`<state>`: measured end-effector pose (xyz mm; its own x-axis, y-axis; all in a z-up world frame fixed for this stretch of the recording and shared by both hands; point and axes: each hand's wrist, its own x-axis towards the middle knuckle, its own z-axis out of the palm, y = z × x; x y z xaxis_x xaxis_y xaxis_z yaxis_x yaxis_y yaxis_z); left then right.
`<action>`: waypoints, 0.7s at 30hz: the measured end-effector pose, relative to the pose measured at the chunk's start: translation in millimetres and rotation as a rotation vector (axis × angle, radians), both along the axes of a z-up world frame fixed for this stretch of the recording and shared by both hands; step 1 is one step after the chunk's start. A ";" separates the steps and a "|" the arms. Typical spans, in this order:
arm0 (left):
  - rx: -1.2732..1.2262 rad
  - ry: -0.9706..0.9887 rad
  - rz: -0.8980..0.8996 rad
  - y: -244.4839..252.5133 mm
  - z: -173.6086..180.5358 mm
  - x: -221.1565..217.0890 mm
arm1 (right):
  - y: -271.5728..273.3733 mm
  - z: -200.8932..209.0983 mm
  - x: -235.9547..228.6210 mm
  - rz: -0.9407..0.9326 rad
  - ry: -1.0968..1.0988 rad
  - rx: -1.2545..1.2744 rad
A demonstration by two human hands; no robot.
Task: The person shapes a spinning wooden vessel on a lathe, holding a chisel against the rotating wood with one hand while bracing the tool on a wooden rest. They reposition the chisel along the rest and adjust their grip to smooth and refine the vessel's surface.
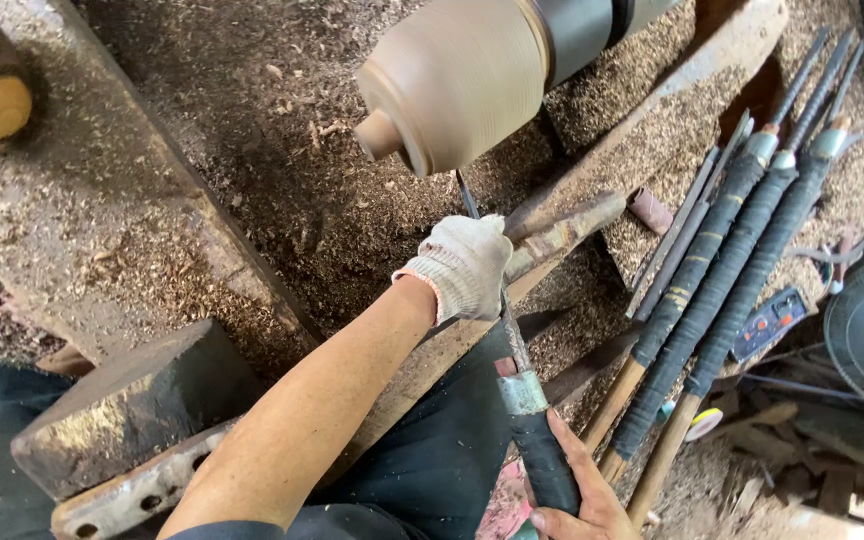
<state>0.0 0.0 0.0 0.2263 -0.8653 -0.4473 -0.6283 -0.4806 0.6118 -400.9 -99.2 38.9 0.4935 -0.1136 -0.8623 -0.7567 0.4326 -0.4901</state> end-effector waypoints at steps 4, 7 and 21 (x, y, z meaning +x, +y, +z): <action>0.031 0.008 0.047 -0.8 3.2 -1.0 | -13.4 12.5 40.8 0.258 -0.279 -0.190; 0.112 0.024 0.009 -2.8 2.8 -2.3 | -22.6 15.8 47.3 0.205 -0.058 -0.149; 0.145 -0.061 0.068 -5.8 6.4 -10.1 | -76.5 -11.5 40.5 0.289 -0.073 -0.046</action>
